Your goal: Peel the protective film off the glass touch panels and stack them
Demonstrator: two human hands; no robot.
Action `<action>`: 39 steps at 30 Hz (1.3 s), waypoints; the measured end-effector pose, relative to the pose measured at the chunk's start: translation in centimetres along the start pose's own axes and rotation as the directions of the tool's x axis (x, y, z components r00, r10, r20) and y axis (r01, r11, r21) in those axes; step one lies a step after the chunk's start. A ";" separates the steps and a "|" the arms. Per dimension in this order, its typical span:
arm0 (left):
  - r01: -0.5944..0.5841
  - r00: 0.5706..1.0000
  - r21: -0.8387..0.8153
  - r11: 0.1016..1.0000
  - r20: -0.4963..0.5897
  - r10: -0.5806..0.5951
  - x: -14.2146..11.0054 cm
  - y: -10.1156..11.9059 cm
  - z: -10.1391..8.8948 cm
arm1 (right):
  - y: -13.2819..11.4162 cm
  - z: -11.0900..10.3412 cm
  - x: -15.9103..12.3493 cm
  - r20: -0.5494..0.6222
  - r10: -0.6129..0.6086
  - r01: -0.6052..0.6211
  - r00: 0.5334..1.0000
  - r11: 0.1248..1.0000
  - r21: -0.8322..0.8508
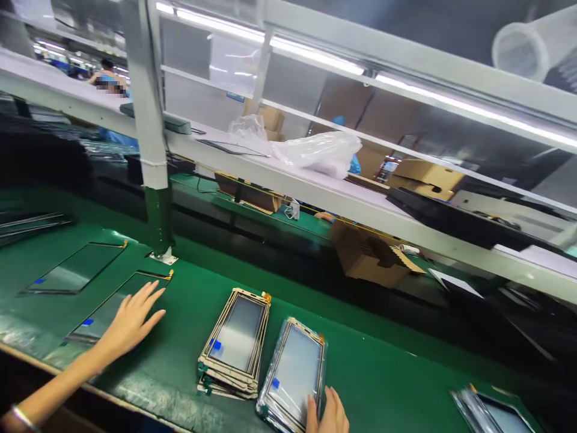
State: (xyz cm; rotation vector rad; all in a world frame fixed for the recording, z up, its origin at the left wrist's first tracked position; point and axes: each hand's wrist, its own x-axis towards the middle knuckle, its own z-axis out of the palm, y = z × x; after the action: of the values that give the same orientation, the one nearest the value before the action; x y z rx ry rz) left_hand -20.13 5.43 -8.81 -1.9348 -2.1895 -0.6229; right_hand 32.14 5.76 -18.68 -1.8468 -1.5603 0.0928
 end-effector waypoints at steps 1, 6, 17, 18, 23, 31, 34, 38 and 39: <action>-0.088 0.996 -0.070 0.994 -0.031 0.086 0.0 2.7 -0.1 | 0.1 0.3 -0.2 0.025 0.047 -0.047 0.999 0.999 0.004; -0.504 0.826 -0.337 0.795 0.079 0.558 -2.2 18.6 0.8 | -2.4 0.9 -1.5 0.023 0.122 -0.124 0.992 0.982 0.146; -0.320 0.826 -0.401 0.858 0.326 0.460 -4.1 27.2 3.2 | -3.2 0.6 -2.6 -0.045 0.184 -0.147 0.982 0.887 0.437; -0.313 0.826 -0.401 0.861 0.332 0.455 -4.1 27.2 3.2 | -3.3 0.5 -2.4 -0.025 0.228 -0.188 0.973 0.857 0.479; -0.295 0.812 -0.410 0.863 0.369 0.453 -3.0 27.4 3.1 | -3.3 -0.2 -0.9 0.106 0.396 -0.382 0.912 0.727 0.571; -0.309 0.807 -0.429 0.849 0.353 0.473 -2.4 27.0 3.4 | -4.4 -1.5 1.4 0.145 0.325 -0.345 0.935 0.731 0.589; -0.329 0.797 -0.435 0.838 0.349 0.494 -2.7 26.9 3.6 | -4.9 -1.9 2.0 0.167 0.278 -0.322 0.946 0.742 0.588; -0.354 0.773 -0.436 0.827 0.362 0.521 -1.9 27.1 3.7 | -4.9 -2.2 2.2 0.175 0.233 -0.292 0.957 0.779 0.556; -0.362 0.764 -0.434 0.825 0.370 0.529 -1.2 27.2 3.8 | -4.9 -2.3 2.1 0.172 0.227 -0.285 0.958 0.791 0.542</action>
State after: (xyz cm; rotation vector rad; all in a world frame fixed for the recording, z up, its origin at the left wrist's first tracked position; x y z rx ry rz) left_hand 7.22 8.03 -7.18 -2.9529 -1.7729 -0.4949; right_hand 29.72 6.66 -13.51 -1.5685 -1.1567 0.7079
